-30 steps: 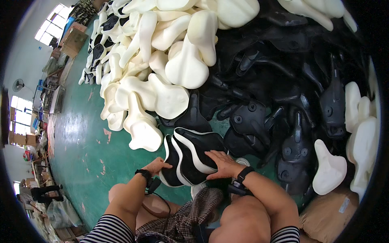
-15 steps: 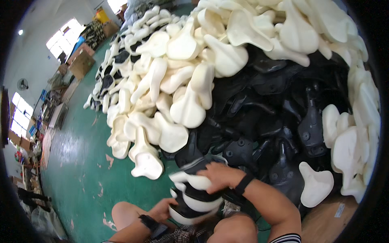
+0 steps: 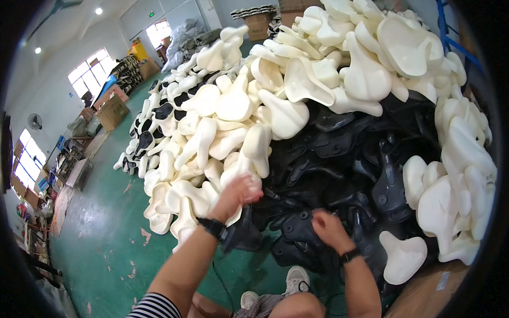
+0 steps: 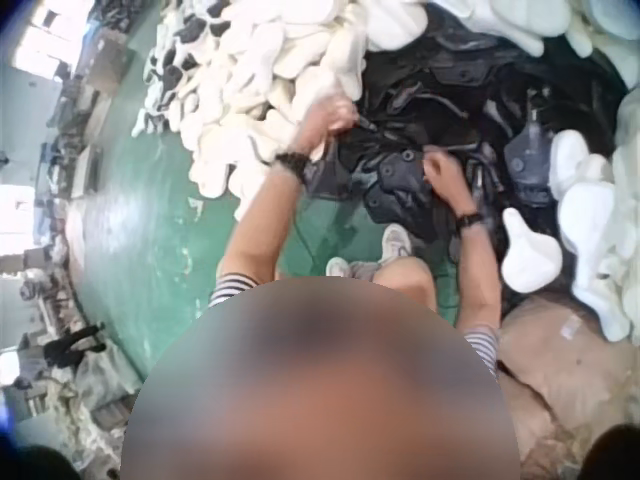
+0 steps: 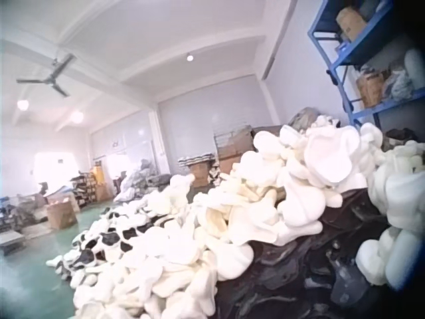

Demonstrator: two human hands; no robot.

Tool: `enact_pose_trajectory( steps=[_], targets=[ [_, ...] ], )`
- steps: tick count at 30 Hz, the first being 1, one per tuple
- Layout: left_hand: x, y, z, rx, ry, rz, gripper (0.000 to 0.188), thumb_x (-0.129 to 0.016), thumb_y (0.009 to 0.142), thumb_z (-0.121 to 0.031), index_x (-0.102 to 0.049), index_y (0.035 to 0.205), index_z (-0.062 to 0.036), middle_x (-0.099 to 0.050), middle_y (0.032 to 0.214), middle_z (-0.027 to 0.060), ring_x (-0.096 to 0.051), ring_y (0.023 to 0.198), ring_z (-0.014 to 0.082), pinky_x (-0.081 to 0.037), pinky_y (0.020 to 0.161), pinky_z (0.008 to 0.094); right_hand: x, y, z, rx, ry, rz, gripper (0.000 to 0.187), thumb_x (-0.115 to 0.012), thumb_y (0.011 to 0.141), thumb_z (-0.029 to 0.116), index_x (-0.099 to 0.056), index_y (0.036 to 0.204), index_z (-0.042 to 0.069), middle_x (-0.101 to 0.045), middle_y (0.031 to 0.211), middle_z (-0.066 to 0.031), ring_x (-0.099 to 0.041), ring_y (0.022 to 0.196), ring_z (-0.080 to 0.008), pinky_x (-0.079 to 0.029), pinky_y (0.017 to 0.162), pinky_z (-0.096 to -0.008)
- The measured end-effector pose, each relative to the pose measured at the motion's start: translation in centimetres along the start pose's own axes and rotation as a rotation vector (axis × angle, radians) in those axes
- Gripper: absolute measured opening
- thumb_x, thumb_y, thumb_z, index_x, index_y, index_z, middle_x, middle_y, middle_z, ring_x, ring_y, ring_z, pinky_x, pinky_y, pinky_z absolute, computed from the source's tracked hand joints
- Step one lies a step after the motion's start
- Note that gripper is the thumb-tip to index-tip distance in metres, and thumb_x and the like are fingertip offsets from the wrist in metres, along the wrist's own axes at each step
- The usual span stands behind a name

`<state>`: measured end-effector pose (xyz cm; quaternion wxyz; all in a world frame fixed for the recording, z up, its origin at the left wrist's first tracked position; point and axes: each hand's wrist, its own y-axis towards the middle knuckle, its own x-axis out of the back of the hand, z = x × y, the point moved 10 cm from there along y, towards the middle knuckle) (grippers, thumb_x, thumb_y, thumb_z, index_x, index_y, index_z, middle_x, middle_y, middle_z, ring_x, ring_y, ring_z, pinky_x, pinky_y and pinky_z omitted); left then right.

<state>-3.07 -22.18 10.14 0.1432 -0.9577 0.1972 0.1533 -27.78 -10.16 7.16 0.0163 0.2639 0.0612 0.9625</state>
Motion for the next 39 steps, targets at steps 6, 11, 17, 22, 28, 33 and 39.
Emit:
enact_pose_trajectory(
  steps=[6,11,17,22,28,33,39],
  targets=[
    [-0.9,-8.5,24.3,0.644,0.216,-0.082,0.042,-0.063,0.087,-0.017,-0.05,0.124,-0.0029,-0.063,0.108,0.0095,-0.066,0.085,0.0229,-0.053,0.077,0.0315,4.5,-21.7,-19.8,-0.44,-0.2,-0.19,0.02,-0.066,0.077,0.011,-0.066,0.094,0.002,-0.065,0.077,-0.0135,-0.064,0.072,-0.018,-0.051,0.066,-0.031],
    [3.3,-9.3,25.7,0.655,0.224,-0.189,0.028,-0.062,0.085,-0.016,-0.056,0.11,-0.0053,-0.064,0.097,0.0079,-0.065,0.072,0.0223,-0.053,0.066,0.0313,7.1,-31.4,-26.5,-0.904,0.406,-0.582,0.029,-0.066,0.084,0.024,-0.062,0.105,0.003,-0.062,0.082,-0.0074,-0.061,0.072,-0.0198,-0.05,0.064,-0.0325],
    [0.8,-5.3,28.6,0.635,0.212,-0.249,0.025,-0.059,0.084,-0.014,-0.056,0.107,-0.0056,-0.064,0.093,0.0079,-0.065,0.071,0.0211,-0.053,0.066,0.0315,11.5,-33.0,-27.8,-0.663,1.324,-1.419,0.041,-0.062,0.09,0.036,-0.052,0.115,0.004,-0.056,0.106,-0.0096,-0.058,0.087,-0.022,-0.05,0.077,-0.0347],
    [-7.6,-4.5,30.5,0.691,0.269,0.099,0.04,-0.064,0.086,-0.019,-0.051,0.121,-0.0056,-0.063,0.104,0.0086,-0.063,0.086,0.0203,-0.05,0.077,0.0317,8.4,-31.3,-29.3,-0.549,1.35,-1.26,0.021,-0.055,0.093,0.017,-0.055,0.104,-0.002,-0.062,0.084,-0.0101,-0.061,0.075,-0.0223,-0.053,0.074,-0.0332],
    [-15.0,-7.7,32.8,0.574,-0.016,0.199,0.043,-0.063,0.088,-0.02,-0.049,0.125,-0.0055,-0.059,0.116,0.0067,-0.057,0.101,0.016,-0.047,0.083,0.0323,-5.7,-21.8,-15.9,-0.733,1.06,-0.276,0.018,-0.058,0.092,0.013,-0.059,0.105,0.001,-0.064,0.088,-0.0083,-0.063,0.078,-0.0159,-0.052,0.068,-0.029],
    [-2.8,-6.5,32.5,0.373,-0.092,-0.297,0.031,-0.06,0.088,-0.019,-0.052,0.116,-0.006,-0.06,0.11,0.0095,-0.059,0.096,0.0258,-0.051,0.077,0.0383,5.3,-26.8,-20.6,-0.778,-0.048,-0.803,0.025,-0.071,0.079,0.017,-0.059,0.095,0.002,-0.062,0.082,-0.0122,-0.061,0.076,-0.0245,-0.049,0.07,-0.0328],
    [-0.8,-7.0,34.1,0.689,-0.206,-0.42,0.029,-0.052,0.088,-0.017,-0.05,0.114,-0.0051,-0.059,0.107,0.012,-0.059,0.094,0.0274,-0.05,0.079,0.0416,5.3,-32.8,-29.7,-0.929,0.034,-0.709,0.025,-0.068,0.082,0.017,-0.058,0.095,-0.001,-0.052,0.07,-0.0033,-0.048,0.065,-0.0122,-0.042,0.06,-0.0284]
  ],
)
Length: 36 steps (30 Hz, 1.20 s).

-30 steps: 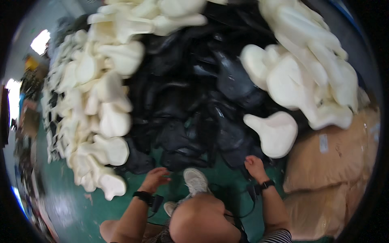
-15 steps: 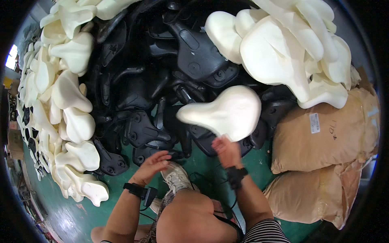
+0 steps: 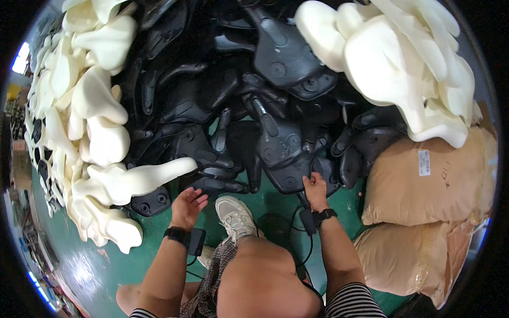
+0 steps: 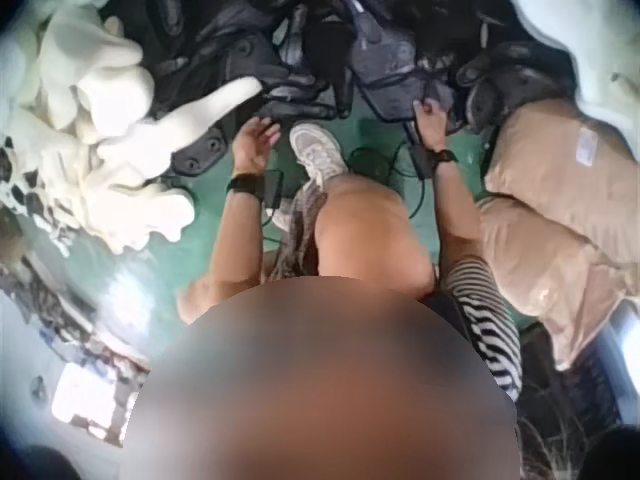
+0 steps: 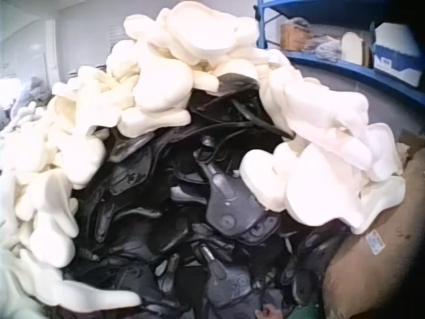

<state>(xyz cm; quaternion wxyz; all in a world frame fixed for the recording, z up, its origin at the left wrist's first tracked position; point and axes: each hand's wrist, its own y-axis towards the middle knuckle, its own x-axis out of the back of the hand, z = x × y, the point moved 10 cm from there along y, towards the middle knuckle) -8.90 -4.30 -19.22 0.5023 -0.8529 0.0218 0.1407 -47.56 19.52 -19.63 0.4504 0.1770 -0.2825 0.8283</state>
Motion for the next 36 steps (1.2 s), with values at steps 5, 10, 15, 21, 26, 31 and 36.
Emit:
enact_pose_trajectory(
  steps=[5,10,15,21,26,31,36],
  targets=[
    [-2.1,-2.2,-1.2,-0.118,0.281,0.065,0.022,-0.057,0.086,-0.01,-0.056,0.107,-0.0035,-0.063,0.098,0.0089,-0.063,0.077,0.0208,-0.052,0.069,0.0312,-6.3,-5.3,7.9,0.177,-0.109,0.194,0.017,-0.065,0.083,0.012,-0.055,0.09,0.001,-0.054,0.068,-0.0134,-0.054,0.062,-0.0231,-0.044,0.058,-0.0356],
    [-7.1,-10.4,-12.2,-1.358,1.239,-0.062,0.041,-0.06,0.07,0.003,-0.055,0.11,-0.0026,-0.058,0.11,0.0154,-0.055,0.102,0.0323,-0.044,0.092,0.0421,-5.0,-8.1,18.3,0.618,-0.402,0.155,0.012,-0.061,0.084,0.007,-0.054,0.091,0.0,-0.057,0.08,-0.0167,-0.058,0.07,-0.0315,-0.045,0.061,-0.0385],
    [-7.5,-7.0,-21.9,-1.527,1.57,-0.234,0.069,-0.057,0.06,0.005,-0.047,0.126,-0.008,-0.046,0.133,0.0174,-0.037,0.124,0.0426,-0.03,0.104,0.0494,-2.2,-7.6,27.6,0.87,-0.25,0.029,0.011,-0.053,0.088,0.002,-0.055,0.099,-0.001,-0.058,0.088,-0.0171,-0.058,0.077,-0.0353,-0.046,0.065,-0.0376],
    [-9.5,1.9,-21.2,-1.13,1.893,0.04,0.068,-0.061,0.064,-0.003,-0.049,0.129,-0.0157,-0.047,0.133,0.0084,-0.041,0.123,0.036,-0.036,0.1,0.0469,-2.3,-7.0,31.9,0.901,-0.02,-0.092,0.016,-0.05,0.092,0.003,-0.058,0.105,-0.001,-0.061,0.092,-0.0128,-0.06,0.078,-0.0253,-0.047,0.071,-0.031],
    [-9.0,0.6,-19.1,-1.087,2.018,-0.013,0.048,-0.074,0.062,-0.016,-0.064,0.109,-0.0158,-0.051,0.106,0.0088,-0.048,0.105,0.0295,-0.041,0.091,0.0446,-10.1,3.9,12.5,0.167,-0.119,0.243,0.018,-0.056,0.092,0.011,-0.061,0.104,-0.001,-0.063,0.085,-0.0101,-0.057,0.083,-0.0119,-0.046,0.075,-0.0275],
    [-2.9,-6.8,-24.3,-1.007,1.515,-0.036,0.036,-0.072,0.063,-0.003,-0.055,0.095,-0.0037,-0.052,0.091,0.0101,-0.055,0.088,0.0249,-0.046,0.075,0.0338,-10.1,-0.3,16.2,0.095,0.44,0.18,0.021,-0.056,0.094,0.014,-0.061,0.104,-0.003,-0.062,0.095,-0.0021,-0.055,0.089,-0.0104,-0.044,0.081,-0.0256],
    [5.1,-9.9,-20.0,-0.647,0.684,-0.143,0.029,-0.061,0.081,-0.008,-0.052,0.108,-0.0003,-0.06,0.097,0.0073,-0.055,0.085,0.012,-0.045,0.077,0.0261,-4.8,-4.2,30.1,0.567,0.372,-0.016,0.021,-0.056,0.093,0.01,-0.061,0.111,-0.001,-0.064,0.102,-0.0047,-0.056,0.095,-0.0118,-0.044,0.087,-0.0254]
  ],
)
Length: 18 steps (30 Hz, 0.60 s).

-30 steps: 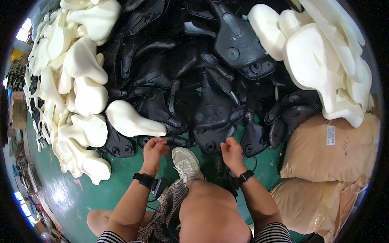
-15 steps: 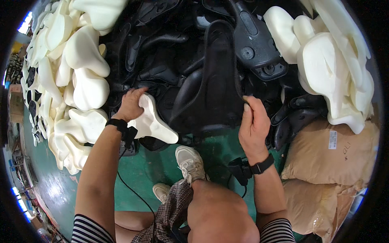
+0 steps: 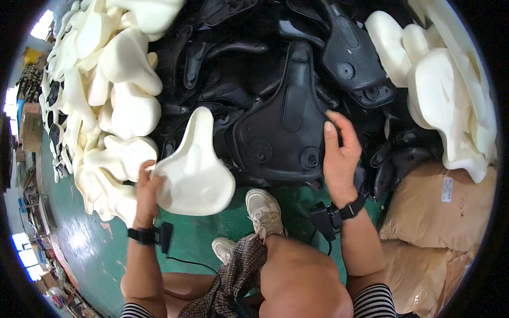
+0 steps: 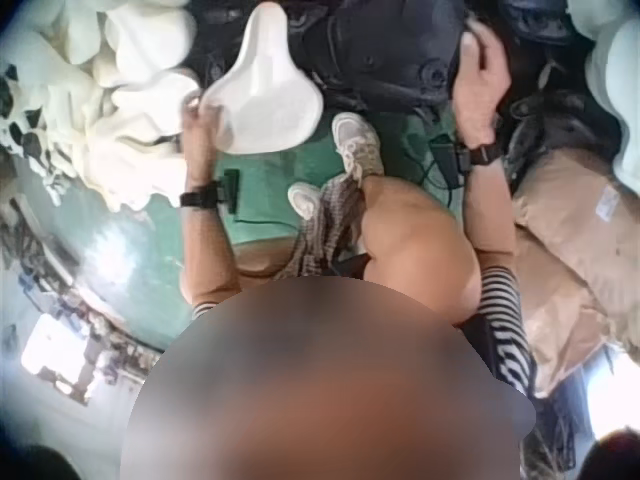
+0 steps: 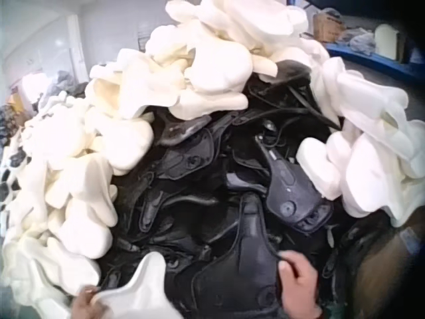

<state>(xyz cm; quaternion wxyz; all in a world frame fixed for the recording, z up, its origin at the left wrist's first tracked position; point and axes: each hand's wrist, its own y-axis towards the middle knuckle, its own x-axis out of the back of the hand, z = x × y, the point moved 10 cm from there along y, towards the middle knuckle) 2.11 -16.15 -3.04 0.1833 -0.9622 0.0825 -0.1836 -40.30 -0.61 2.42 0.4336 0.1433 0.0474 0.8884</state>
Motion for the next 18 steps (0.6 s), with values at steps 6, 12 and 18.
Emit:
enact_pose_trajectory(
  steps=[6,12,18],
  targets=[
    [-9.3,-4.7,-0.8,0.086,-0.662,0.166,0.055,-0.046,0.095,-0.047,-0.048,0.128,-0.002,-0.059,0.119,0.0101,-0.058,0.107,0.0203,-0.045,0.094,0.0333,-6.6,-2.1,4.0,-0.081,0.091,0.265,0.018,-0.06,0.09,0.008,-0.065,0.105,-0.001,-0.065,0.099,-0.0063,-0.059,0.091,-0.0132,-0.045,0.084,-0.0248],
    [-11.9,-4.4,-3.7,0.077,-0.899,0.199,0.045,-0.045,0.098,-0.037,-0.049,0.122,0.0003,-0.06,0.113,0.0094,-0.058,0.1,0.0166,-0.047,0.089,0.0302,-9.1,-3.2,2.9,0.057,0.162,0.354,0.016,-0.059,0.087,0.003,-0.064,0.101,-0.002,-0.061,0.1,-0.0105,-0.058,0.095,-0.0208,-0.044,0.086,-0.0287],
    [-12.8,-3.8,-2.5,0.074,-0.855,0.209,0.047,-0.043,0.098,-0.04,-0.051,0.121,0.0005,-0.059,0.117,0.0109,-0.059,0.103,0.0198,-0.048,0.091,0.0334,-10.0,-2.6,3.4,0.248,-0.079,0.403,0.024,-0.06,0.086,0.002,-0.06,0.11,-0.001,-0.058,0.107,-0.0117,-0.056,0.099,-0.0231,-0.043,0.087,-0.0293]
  ],
)
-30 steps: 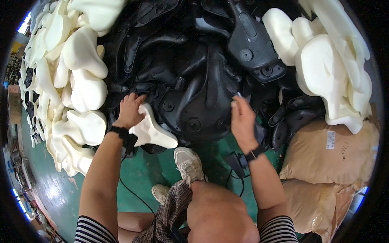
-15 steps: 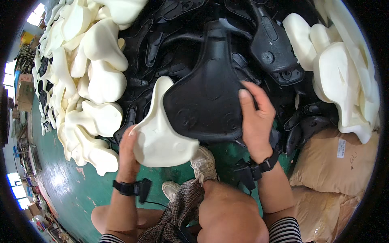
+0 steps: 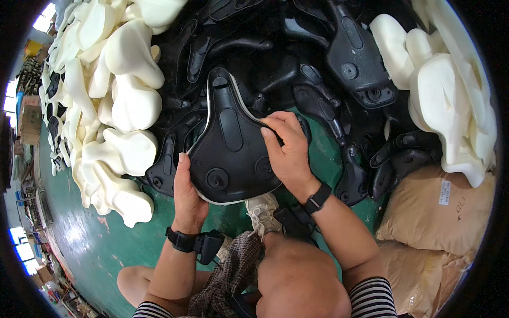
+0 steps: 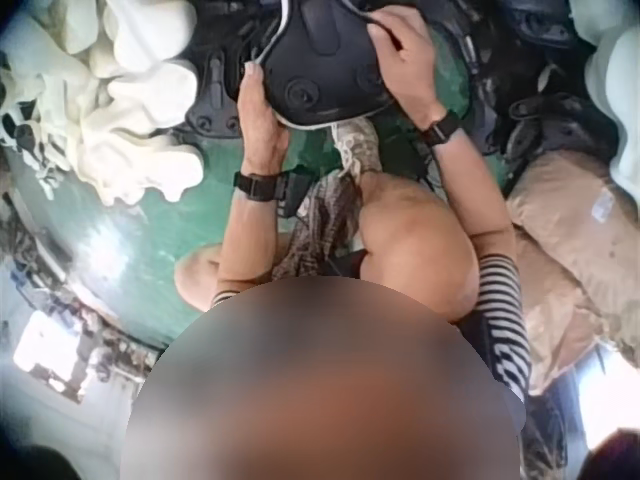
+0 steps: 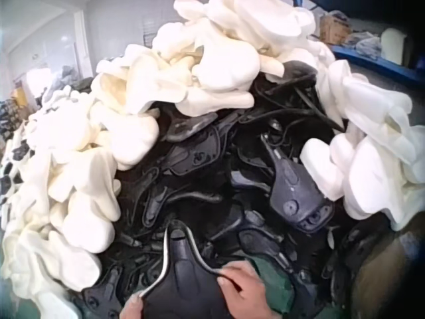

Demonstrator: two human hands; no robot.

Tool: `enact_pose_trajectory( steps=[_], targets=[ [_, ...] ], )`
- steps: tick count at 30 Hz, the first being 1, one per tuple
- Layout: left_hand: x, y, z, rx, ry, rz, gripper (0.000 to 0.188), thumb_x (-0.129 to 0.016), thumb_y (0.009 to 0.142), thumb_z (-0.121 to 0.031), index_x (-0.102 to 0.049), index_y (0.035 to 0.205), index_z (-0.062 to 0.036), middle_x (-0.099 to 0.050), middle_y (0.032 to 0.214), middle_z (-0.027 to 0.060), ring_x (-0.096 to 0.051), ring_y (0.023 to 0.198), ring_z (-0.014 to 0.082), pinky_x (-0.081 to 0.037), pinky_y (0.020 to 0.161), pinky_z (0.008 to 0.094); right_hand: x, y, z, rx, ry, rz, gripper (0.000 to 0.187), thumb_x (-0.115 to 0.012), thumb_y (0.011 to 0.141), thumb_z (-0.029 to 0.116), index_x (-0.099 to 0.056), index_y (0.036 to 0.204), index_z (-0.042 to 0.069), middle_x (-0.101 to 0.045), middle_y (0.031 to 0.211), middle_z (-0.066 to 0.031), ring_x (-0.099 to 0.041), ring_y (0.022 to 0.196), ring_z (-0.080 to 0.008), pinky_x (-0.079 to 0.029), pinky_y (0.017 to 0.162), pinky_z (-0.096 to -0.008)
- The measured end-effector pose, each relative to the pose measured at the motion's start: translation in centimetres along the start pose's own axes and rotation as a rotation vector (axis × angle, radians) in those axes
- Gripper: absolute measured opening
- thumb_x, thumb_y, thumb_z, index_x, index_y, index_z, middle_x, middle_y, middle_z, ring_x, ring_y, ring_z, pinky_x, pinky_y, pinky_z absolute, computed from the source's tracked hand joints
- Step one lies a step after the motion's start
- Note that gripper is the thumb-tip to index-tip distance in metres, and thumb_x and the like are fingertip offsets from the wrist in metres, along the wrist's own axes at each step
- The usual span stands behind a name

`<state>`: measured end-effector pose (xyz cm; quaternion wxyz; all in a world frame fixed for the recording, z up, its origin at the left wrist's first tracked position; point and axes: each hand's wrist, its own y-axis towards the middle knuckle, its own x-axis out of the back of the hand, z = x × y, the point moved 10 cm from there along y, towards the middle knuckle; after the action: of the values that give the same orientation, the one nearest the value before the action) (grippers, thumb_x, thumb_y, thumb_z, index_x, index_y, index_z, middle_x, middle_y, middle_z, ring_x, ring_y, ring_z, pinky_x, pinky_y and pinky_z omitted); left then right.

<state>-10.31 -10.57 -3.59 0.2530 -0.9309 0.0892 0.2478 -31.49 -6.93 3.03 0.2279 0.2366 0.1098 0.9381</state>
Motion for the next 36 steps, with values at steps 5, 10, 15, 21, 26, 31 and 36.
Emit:
enact_pose_trajectory(
  steps=[5,10,15,21,26,31,36],
  targets=[
    [1.1,0.7,0.8,0.009,0.09,-0.053,0.052,-0.042,0.098,-0.042,-0.051,0.124,0.001,-0.057,0.125,0.012,-0.059,0.108,0.0228,-0.046,0.096,0.0365,-1.2,-1.6,-3.5,-0.204,0.069,-0.06,0.04,-0.062,0.088,0.012,-0.05,0.124,0.0,-0.057,0.115,-0.0131,-0.055,0.104,-0.0206,-0.043,0.089,-0.0296],
    [3.0,0.4,2.5,0.033,0.028,-0.017,0.049,-0.043,0.098,-0.04,-0.052,0.124,0.0005,-0.057,0.125,0.0122,-0.055,0.113,0.0209,-0.042,0.1,0.0354,-4.6,-6.6,-9.5,-0.75,0.717,0.006,0.041,-0.063,0.09,0.023,-0.053,0.123,0.001,-0.062,0.111,-0.0075,-0.057,0.099,-0.0145,-0.046,0.087,-0.029],
    [1.6,1.6,-1.6,0.091,0.177,0.036,0.063,-0.054,0.095,-0.027,-0.019,0.146,-0.013,-0.053,0.123,0.0091,-0.057,0.1,0.016,-0.045,0.09,0.0381,-3.1,-9.9,-10.0,-0.708,0.604,0.112,0.042,-0.066,0.088,0.022,-0.054,0.122,0.0,-0.062,0.11,-0.006,-0.056,0.099,-0.0133,-0.045,0.088,-0.0283],
    [2.2,3.6,-3.5,-0.027,-0.014,0.053,0.044,-0.061,0.088,-0.004,-0.043,0.128,-0.0107,-0.056,0.111,0.0093,-0.061,0.098,0.0244,-0.053,0.084,0.0363,-4.0,-8.9,-6.9,-0.525,0.376,0.363,0.047,-0.07,0.082,0.019,-0.054,0.121,0.0,-0.062,0.107,-0.0057,-0.055,0.1,-0.0133,-0.043,0.09,-0.0283],
    [3.6,3.7,-3.1,-0.019,-0.058,-0.016,0.036,-0.064,0.086,-0.003,-0.047,0.118,-0.0072,-0.059,0.101,0.0085,-0.063,0.091,0.0228,-0.055,0.08,0.0351,-4.1,-8.6,-6.0,-0.488,0.365,0.395,0.05,-0.071,0.08,0.02,-0.053,0.122,0.0,-0.063,0.108,-0.0065,-0.055,0.101,-0.0137,-0.043,0.091,-0.0288],
    [4.7,3.5,-2.9,-0.007,-0.149,-0.076,0.034,-0.068,0.082,0.001,-0.052,0.111,-0.007,-0.057,0.095,0.0015,-0.058,0.085,0.0111,-0.051,0.075,0.0245,-4.9,-9.3,-6.9,-0.515,0.373,0.415,0.053,-0.072,0.08,0.022,-0.053,0.124,-0.001,-0.062,0.112,-0.0068,-0.055,0.103,-0.0137,-0.043,0.093,-0.0292],
    [5.4,3.2,-3.4,-0.071,0.008,-0.108,0.032,-0.066,0.084,-0.002,-0.052,0.112,-0.0067,-0.055,0.098,0.0013,-0.054,0.088,0.0101,-0.048,0.078,0.0234,-5.7,-9.4,-6.4,-0.52,0.339,0.43,0.05,-0.072,0.081,0.016,-0.053,0.124,-0.001,-0.061,0.114,-0.0058,-0.055,0.103,-0.0135,-0.043,0.092,-0.0291]
  ],
)
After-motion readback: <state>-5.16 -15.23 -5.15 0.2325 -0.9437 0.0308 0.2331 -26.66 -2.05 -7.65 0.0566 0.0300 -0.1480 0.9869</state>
